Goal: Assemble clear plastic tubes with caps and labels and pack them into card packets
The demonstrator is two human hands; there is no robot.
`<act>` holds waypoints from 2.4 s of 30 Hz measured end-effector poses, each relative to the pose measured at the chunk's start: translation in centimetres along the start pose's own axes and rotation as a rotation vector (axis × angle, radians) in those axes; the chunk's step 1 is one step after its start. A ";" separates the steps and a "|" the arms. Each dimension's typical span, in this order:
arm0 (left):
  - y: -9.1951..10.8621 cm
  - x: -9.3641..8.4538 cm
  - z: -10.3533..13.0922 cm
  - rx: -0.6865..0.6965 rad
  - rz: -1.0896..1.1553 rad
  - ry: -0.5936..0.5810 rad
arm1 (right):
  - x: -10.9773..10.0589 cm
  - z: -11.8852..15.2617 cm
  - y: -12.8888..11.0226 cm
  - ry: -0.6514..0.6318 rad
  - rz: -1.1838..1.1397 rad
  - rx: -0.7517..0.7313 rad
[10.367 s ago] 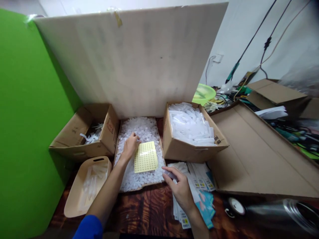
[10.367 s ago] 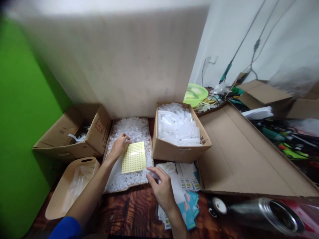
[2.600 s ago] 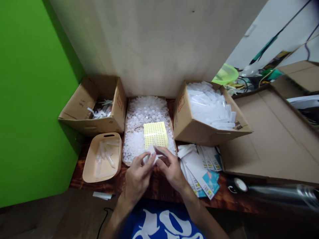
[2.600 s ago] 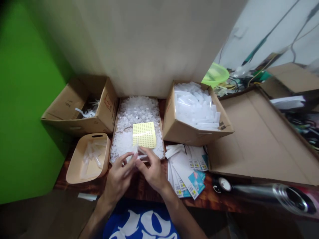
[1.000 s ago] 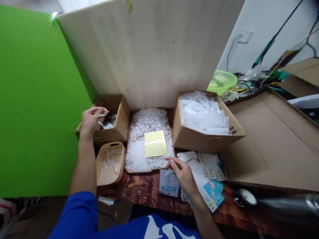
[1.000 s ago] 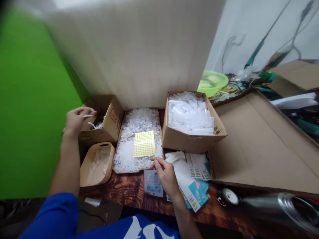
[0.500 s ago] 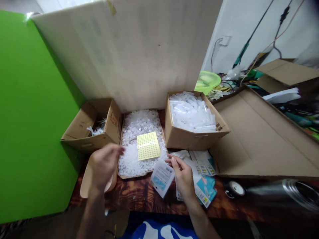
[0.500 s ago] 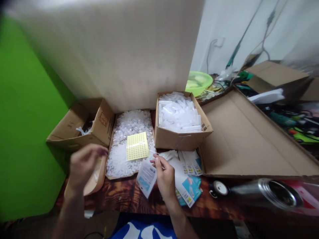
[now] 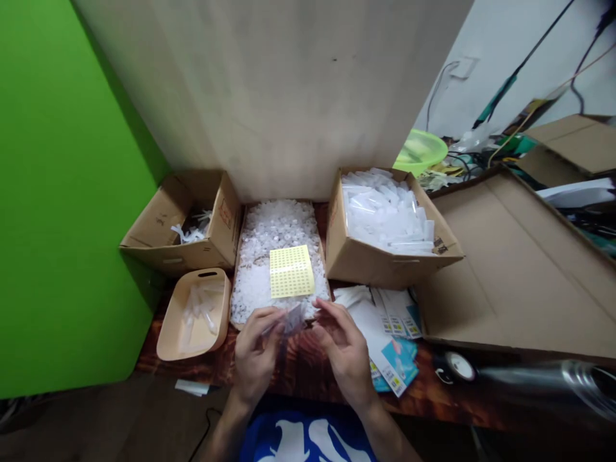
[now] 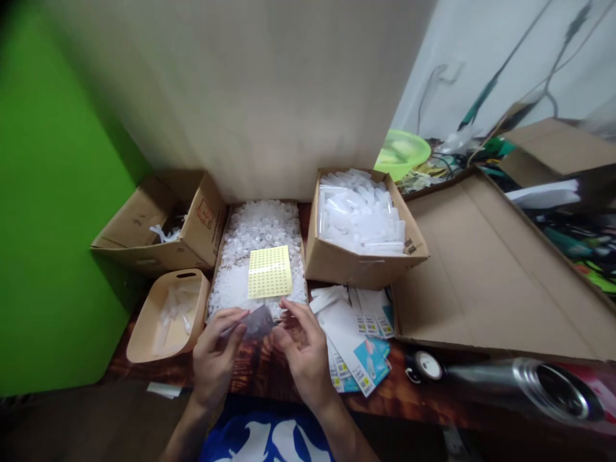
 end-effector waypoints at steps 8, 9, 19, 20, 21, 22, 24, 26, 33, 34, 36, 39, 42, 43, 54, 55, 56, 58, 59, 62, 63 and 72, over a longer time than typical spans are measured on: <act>-2.3 1.3 1.1 -0.239 0.240 -0.051 | -1.0 -1.0 -1.5 -0.085 0.075 -0.145; -2.3 1.4 1.3 -0.238 0.228 -0.065 | -1.1 -0.7 -1.5 -0.089 0.096 -0.156; -1.5 1.4 5.0 -0.172 0.282 -0.066 | -3.6 3.1 0.6 -0.005 0.245 -0.273; -1.3 1.5 5.4 -0.155 0.295 -0.071 | -3.8 3.6 0.8 -0.006 0.258 -0.270; -1.1 1.5 5.8 -0.142 0.303 -0.076 | -3.9 4.2 1.1 -0.009 0.275 -0.261; -0.9 1.6 6.2 -0.133 0.307 -0.080 | -3.9 4.7 1.3 -0.012 0.296 -0.248; -0.7 1.5 6.9 -0.129 0.306 -0.090 | -3.9 5.7 1.9 -0.020 0.336 -0.220; -0.8 1.5 7.7 -0.144 0.313 -0.107 | -3.9 6.5 2.4 -0.023 0.356 -0.211; -2.5 1.1 12.4 -0.473 0.355 -0.083 | -3.8 8.5 4.6 -0.003 0.322 -0.139; -2.6 1.1 13.2 -0.541 0.336 -0.077 | -3.9 8.8 4.9 0.012 0.327 -0.118; -2.7 1.0 14.7 -0.666 0.287 -0.085 | -4.0 9.4 5.7 0.057 0.347 -0.060; -2.7 1.4 16.7 -0.867 0.280 -0.138 | -4.1 10.3 7.1 0.130 0.380 0.053; -2.9 1.7 18.4 -1.058 0.340 -0.117 | -4.0 10.9 8.7 0.150 0.347 0.178; -2.9 1.7 18.8 -1.102 0.353 -0.102 | -3.9 11.0 9.2 0.148 0.322 0.224; -2.4 1.0 20.0 -1.251 0.337 0.087 | -3.2 11.7 11.8 0.066 0.153 0.440; -2.4 0.9 20.2 -1.263 0.318 0.125 | -3.0 11.7 11.8 0.063 0.143 0.447; -2.5 0.8 20.5 -1.280 0.311 0.155 | -2.9 11.8 11.8 0.062 0.134 0.451; -2.5 0.9 20.9 -1.314 0.326 0.192 | -2.7 11.8 11.8 0.067 0.117 0.461; -2.5 0.9 21.0 -1.326 0.342 0.198 | -2.6 11.8 11.9 0.070 0.109 0.469; -2.5 1.2 21.0 -1.346 0.403 0.205 | -2.6 11.8 12.2 0.074 0.098 0.494; -2.5 1.2 21.0 -1.353 0.420 0.210 | -2.6 11.8 12.3 0.073 0.104 0.494; -2.6 1.5 21.0 -1.405 0.418 0.183 | -2.5 11.8 12.2 0.050 0.196 0.449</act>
Point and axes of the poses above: each hand's wrist, its own z-axis away from the middle knuckle, its own x-axis out of the palm, y = z × x, the point moved 7 cm from there along -z, towards the middle knuckle, and after that the axes turned 15 degrees about x, right-handed, at the moved point
